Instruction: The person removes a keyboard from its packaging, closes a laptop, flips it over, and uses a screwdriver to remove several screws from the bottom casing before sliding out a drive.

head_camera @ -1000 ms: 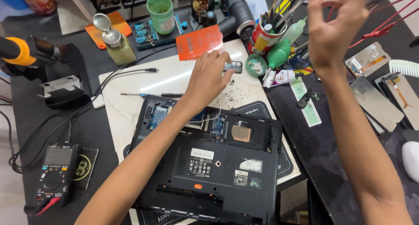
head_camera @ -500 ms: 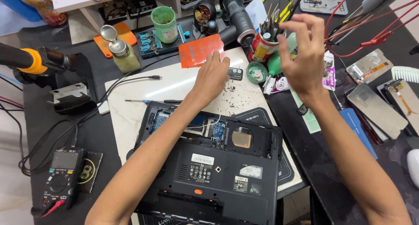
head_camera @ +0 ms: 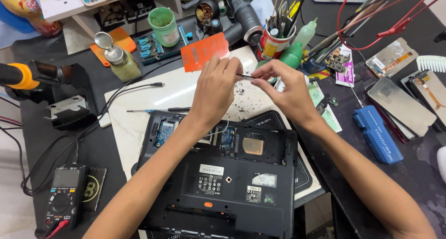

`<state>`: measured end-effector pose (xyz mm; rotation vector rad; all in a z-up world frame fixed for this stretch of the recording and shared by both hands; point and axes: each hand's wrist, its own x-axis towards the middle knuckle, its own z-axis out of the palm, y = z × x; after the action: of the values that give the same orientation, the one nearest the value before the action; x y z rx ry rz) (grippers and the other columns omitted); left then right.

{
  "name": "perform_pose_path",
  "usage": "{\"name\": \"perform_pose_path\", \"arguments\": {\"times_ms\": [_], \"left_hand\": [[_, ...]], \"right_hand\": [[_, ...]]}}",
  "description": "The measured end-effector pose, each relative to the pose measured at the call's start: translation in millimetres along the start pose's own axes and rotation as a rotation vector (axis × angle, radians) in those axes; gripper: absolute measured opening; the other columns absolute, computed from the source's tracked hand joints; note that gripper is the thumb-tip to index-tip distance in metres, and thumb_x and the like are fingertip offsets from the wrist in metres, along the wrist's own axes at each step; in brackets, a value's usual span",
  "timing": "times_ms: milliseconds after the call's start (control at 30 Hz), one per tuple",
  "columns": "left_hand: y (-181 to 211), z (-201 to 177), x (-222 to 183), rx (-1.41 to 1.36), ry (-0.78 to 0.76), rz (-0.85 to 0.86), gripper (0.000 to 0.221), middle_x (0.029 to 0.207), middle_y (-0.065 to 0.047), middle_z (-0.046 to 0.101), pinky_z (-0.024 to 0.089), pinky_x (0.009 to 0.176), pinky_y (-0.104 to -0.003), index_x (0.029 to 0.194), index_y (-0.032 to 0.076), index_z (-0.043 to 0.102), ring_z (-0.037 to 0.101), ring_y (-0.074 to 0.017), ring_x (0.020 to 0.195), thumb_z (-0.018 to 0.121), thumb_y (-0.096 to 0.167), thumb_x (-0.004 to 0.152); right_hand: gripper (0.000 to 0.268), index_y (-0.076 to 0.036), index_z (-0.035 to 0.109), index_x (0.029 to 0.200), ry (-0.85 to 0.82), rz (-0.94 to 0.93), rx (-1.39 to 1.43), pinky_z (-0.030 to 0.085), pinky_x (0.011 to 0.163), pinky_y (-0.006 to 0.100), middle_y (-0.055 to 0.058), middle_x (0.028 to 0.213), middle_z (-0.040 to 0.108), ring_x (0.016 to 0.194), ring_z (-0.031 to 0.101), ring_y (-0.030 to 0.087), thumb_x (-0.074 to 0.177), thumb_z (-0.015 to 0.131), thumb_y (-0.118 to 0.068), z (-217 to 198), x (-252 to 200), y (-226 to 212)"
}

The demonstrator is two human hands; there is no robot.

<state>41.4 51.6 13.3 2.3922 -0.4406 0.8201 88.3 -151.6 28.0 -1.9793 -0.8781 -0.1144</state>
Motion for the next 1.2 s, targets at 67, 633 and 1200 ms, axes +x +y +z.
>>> {"name": "perform_pose_path", "arguments": {"times_ms": [67, 633, 1200], "left_hand": [[7.7, -4.1, -6.6, -0.106, 0.000, -0.056, 0.015, 0.092, -0.010, 0.065, 0.045, 0.083, -0.044, 0.099, 0.002, 0.060, 0.060, -0.0322, 0.092, 0.072, 0.004, 0.090], [-1.5, 18.6, -30.6, -0.391, -0.078, -0.288, 0.010, 0.073, -0.004, 0.072, 0.044, 0.083, -0.038, 0.093, 0.006, 0.068, 0.067, -0.0213, 0.074, 0.065, 0.015, 0.096], [6.3, 16.5, -31.1, -0.447, -0.024, -0.317, 0.027, 0.074, -0.010, 0.070, 0.046, 0.064, -0.038, 0.086, 0.003, 0.070, 0.061, -0.0230, 0.063, 0.071, 0.027, 0.096]], "right_hand": [[0.017, 0.000, 0.070, 0.112, 0.020, 0.064, 0.118, 0.055, 0.088, 0.029, 0.007, 0.104, 0.073, 0.096, 0.069, 0.013, 0.098, 0.077, -0.007, 0.8, -5.4, 0.5], [0.022, 0.003, 0.052, 0.120, 0.284, -0.278, -0.105, 0.055, 0.081, 0.022, 0.010, 0.105, 0.066, 0.092, 0.070, 0.014, 0.110, 0.065, 0.017, -86.2, 37.2, -20.8], [0.020, 0.002, 0.063, 0.117, 0.168, -0.480, -0.477, 0.057, 0.080, 0.032, 0.014, 0.110, 0.070, 0.090, 0.073, 0.020, 0.105, 0.063, 0.018, -76.7, 50.1, 8.1]]}}
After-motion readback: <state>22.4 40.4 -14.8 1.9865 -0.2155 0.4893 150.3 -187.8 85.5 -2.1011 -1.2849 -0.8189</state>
